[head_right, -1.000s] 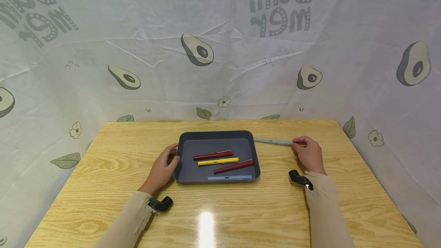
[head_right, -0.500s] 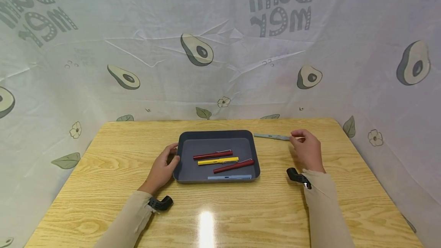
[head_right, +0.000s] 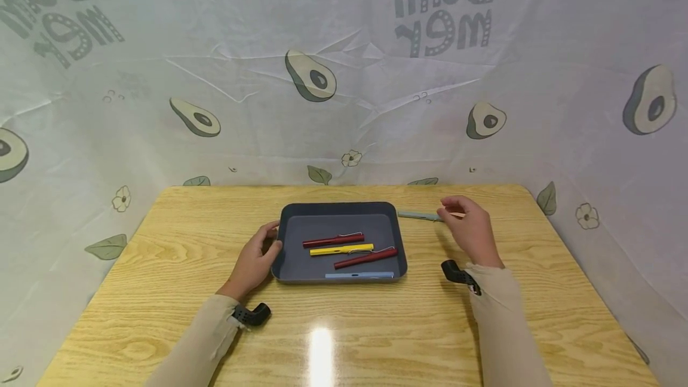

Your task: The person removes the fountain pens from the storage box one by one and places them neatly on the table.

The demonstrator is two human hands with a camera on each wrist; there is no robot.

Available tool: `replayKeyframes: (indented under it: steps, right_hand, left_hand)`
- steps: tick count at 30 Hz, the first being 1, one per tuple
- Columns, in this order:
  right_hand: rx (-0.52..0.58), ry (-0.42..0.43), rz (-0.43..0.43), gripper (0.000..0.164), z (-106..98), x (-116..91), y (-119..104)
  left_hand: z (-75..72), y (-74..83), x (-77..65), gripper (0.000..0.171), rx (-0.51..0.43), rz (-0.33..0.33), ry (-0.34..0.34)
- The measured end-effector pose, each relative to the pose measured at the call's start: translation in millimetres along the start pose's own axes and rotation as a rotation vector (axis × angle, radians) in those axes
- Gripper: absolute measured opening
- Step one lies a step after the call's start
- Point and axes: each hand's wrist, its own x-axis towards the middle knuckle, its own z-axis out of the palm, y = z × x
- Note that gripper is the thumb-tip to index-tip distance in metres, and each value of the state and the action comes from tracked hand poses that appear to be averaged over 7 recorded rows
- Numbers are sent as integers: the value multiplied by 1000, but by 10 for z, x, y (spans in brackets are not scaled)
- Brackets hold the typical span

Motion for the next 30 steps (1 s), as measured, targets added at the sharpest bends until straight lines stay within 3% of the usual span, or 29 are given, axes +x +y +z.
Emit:
replayKeyframes:
  steps: [22,30]
  right_hand:
    - [-41,-91,-111,34,168,27,-169]
    - [-39,-107,-113,33,220,25,-196]
  left_hand:
    - [4,-21,9,49,-4,47,9]
    - [-11,6,-7,48,-18,26,-1]
